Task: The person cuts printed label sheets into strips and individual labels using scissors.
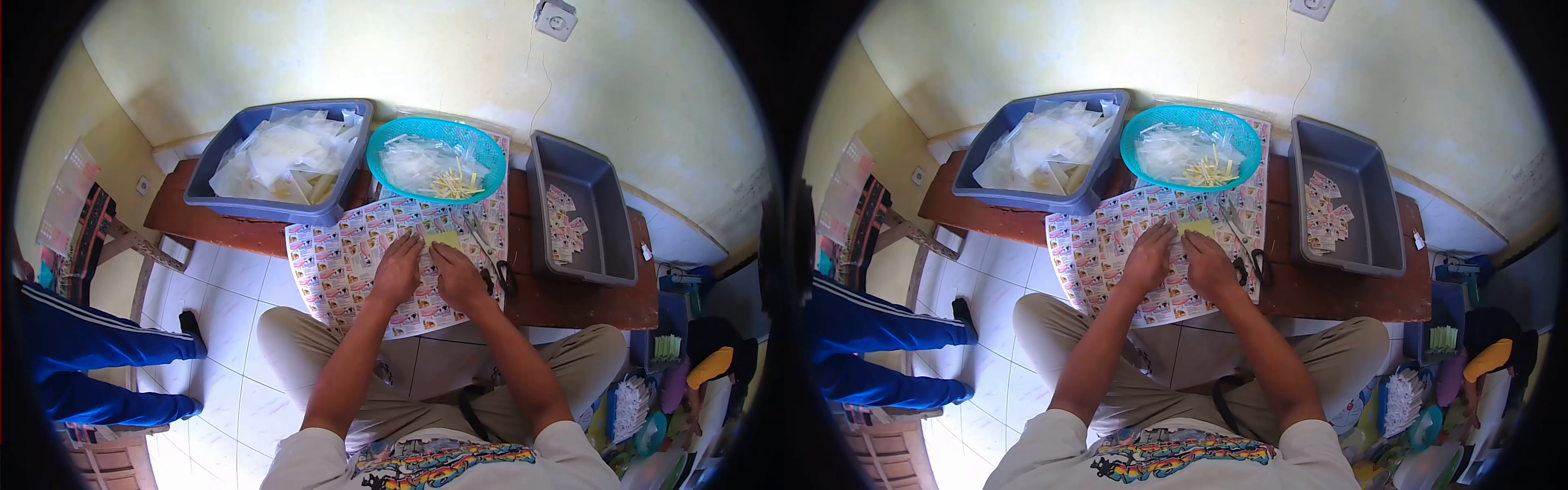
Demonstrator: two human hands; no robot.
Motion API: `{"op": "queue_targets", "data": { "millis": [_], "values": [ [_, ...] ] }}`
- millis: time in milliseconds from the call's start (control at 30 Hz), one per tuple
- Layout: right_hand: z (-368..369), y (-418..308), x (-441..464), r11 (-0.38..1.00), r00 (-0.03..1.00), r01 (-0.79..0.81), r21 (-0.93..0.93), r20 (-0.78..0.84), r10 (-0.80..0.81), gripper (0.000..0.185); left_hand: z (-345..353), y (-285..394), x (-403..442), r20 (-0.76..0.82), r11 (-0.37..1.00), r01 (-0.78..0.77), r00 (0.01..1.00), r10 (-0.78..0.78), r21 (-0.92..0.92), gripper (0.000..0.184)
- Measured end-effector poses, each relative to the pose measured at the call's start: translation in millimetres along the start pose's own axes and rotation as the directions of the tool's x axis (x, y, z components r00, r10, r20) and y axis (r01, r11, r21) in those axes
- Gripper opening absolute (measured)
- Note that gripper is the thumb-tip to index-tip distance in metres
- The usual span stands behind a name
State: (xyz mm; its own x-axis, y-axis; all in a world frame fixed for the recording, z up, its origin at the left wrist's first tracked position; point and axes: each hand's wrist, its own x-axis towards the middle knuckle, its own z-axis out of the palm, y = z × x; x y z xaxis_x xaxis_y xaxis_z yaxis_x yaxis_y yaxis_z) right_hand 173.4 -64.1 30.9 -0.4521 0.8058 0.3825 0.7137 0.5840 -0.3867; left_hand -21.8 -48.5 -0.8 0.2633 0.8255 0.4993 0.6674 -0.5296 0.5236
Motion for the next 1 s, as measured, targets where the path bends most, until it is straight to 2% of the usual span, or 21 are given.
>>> {"op": "queue_targets", "data": {
  "millis": [67,133,267,333,533,733,1000],
  "values": [
    [-1,-2,-2,0.999,1.0,0.005,0.043,0.019,-0.006,0.053,-3,-2,-6,-0.008,1.0,0.009,1.0,-0.009,0.001,0.039],
    [-5,-7,-3,0.984,1.0,-0.006,0.176,0.004,0.006,0.053,-10,0,-11,-0.028,0.997,0.057,0.998,-0.056,0.044,0.037],
    [-10,-4,-1,0.981,0.995,-0.056,0.184,-0.066,0.069,0.052,-19,-5,-17,-0.009,0.993,0.055,0.998,-0.055,0.106,0.035],
    [-7,3,-1,0.986,0.985,-0.138,0.094,-0.087,0.146,0.048,-23,4,-16,-0.041,0.988,0.084,0.996,-0.079,0.13,0.041],
    [-9,11,-4,0.988,0.987,-0.152,0.013,-0.054,0.153,0.043,-19,9,-10,0.007,0.999,0.026,1.0,-0.026,0.046,0.059],
    [-10,12,-7,0.991,0.99,-0.131,-0.001,-0.059,0.131,0.038,-24,9,-8,0.055,0.999,0.016,0.998,-0.013,-0.042,0.056],
    [-12,9,-7,0.99,0.989,-0.139,0.01,-0.051,0.14,0.042,-26,13,-6,0.033,0.999,0.01,0.999,-0.009,-0.049,0.053]
  ]
}}
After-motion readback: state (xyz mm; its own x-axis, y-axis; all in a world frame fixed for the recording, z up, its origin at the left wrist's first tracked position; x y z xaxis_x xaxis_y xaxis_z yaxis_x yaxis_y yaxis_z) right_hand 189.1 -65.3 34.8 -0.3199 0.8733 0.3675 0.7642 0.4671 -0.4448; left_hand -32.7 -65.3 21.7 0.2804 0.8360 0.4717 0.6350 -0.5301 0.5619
